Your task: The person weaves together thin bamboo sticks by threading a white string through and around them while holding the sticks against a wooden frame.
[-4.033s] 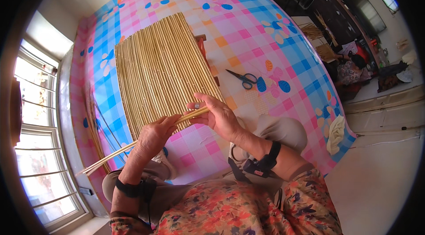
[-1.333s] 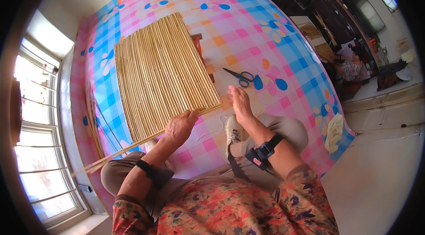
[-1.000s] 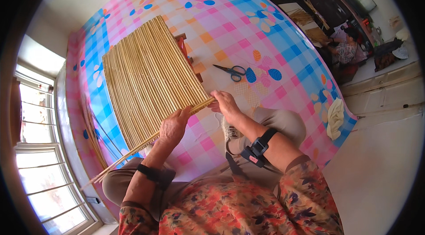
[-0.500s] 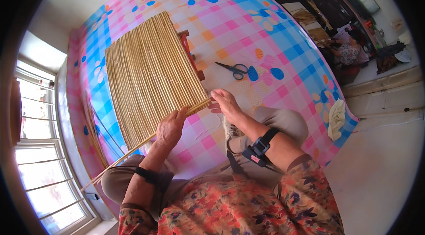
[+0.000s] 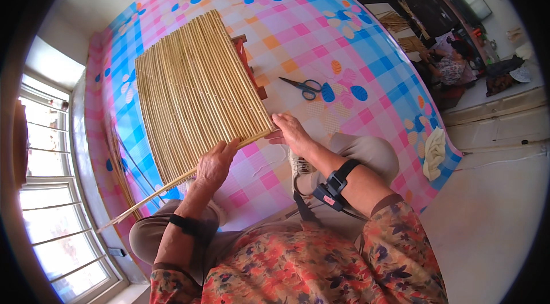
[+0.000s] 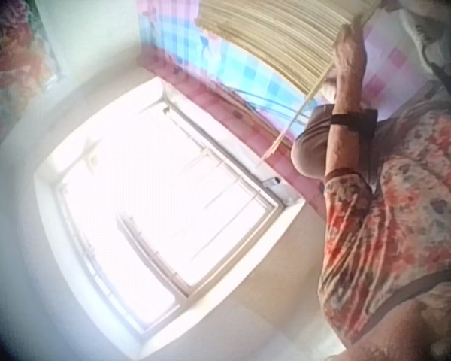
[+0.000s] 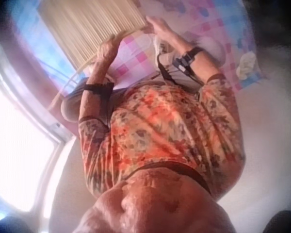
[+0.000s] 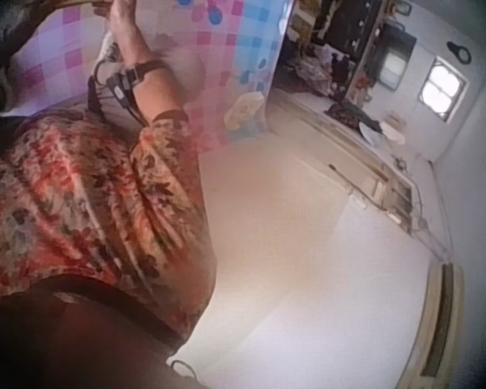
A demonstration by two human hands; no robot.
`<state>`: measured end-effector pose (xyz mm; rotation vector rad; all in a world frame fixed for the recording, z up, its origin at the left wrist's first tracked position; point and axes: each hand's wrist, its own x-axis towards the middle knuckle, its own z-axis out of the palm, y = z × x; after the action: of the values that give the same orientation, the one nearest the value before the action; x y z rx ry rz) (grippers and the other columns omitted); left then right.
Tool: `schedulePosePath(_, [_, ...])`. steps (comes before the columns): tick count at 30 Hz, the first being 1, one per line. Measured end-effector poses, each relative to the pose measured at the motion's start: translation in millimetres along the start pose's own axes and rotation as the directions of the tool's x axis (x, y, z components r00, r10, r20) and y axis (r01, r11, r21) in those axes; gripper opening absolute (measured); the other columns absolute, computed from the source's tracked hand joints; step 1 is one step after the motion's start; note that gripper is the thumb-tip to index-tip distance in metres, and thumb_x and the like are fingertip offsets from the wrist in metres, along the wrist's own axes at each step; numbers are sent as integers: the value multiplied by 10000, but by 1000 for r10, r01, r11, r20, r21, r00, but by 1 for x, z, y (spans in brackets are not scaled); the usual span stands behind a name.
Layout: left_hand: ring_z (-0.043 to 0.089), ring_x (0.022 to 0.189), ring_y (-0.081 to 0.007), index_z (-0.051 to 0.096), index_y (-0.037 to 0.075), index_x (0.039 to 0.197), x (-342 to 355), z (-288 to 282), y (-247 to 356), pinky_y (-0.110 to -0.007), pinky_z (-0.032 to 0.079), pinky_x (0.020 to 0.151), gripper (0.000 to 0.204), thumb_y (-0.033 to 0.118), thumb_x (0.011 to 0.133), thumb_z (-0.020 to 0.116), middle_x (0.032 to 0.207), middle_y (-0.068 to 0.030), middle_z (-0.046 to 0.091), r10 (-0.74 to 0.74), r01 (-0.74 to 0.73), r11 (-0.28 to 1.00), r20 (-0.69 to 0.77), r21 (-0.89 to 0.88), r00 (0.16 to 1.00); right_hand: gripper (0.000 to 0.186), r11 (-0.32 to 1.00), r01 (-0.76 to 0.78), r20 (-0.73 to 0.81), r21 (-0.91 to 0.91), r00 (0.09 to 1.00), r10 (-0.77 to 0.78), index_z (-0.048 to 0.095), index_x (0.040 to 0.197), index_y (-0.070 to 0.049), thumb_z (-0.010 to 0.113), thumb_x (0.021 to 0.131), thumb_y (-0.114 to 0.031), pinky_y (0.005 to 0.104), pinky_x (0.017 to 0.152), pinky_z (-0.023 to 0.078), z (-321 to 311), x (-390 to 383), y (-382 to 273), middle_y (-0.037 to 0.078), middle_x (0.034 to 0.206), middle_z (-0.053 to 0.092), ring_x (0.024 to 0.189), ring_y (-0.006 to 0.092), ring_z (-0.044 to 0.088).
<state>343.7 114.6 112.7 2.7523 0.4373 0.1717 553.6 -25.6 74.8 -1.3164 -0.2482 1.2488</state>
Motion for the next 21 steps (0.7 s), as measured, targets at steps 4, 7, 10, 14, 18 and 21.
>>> schedulePosePath(4, [620,690,-263,561,144,1235,-1,6,-1,-413,508,586,351,142,885,584,806,-69,525,-17,17,1000,-9,10,1000,423,1000,25,23,-4,999,-25,521,1178,-49,460,998,-427,317,728,560,-1,-1,3,89,1049,637,838,199,674])
schedulePosePath(7, [620,689,-264,559,144,1230,-1,7,2,-413,512,585,329,157,902,561,827,-69,517,-21,22,1000,-36,18,999,391,999,34,13,-5,999,-34,558,1155,-59,493,991,-407,359,800,552,-3,1,6,91,1061,645,914,210,664])
schedulePosePath(10, [622,691,-268,553,143,1230,0,6,2,-414,517,587,316,171,916,540,853,-75,511,-18,19,999,-22,36,1000,380,999,19,25,29,1000,-19,560,1154,-53,499,992,-390,364,821,551,-3,3,9,83,1065,640,939,208,651])
schedulePosePath(14, [625,696,-271,548,146,1229,0,6,3,-415,519,590,320,164,910,552,862,-80,509,-29,30,998,-19,57,999,407,991,68,15,117,997,-70,530,1158,-9,479,997,-379,357,789,570,0,4,9,126,1030,651,871,226,672])
schedulePosePath(18, [625,694,-267,547,142,1230,1,6,2,-412,520,591,334,151,897,573,860,-78,511,2,0,999,-35,53,999,388,982,84,18,171,996,-88,538,1155,-2,471,1002,-353,390,814,568,0,4,10,149,1035,654,888,254,672])
schedulePosePath(21, [622,688,-262,550,138,1225,1,4,3,-407,520,588,339,146,889,584,856,-73,514,18,-16,998,-50,54,999,383,983,71,27,168,997,-77,539,1154,-5,471,1003,-351,393,815,566,2,2,7,145,1036,655,891,247,671])
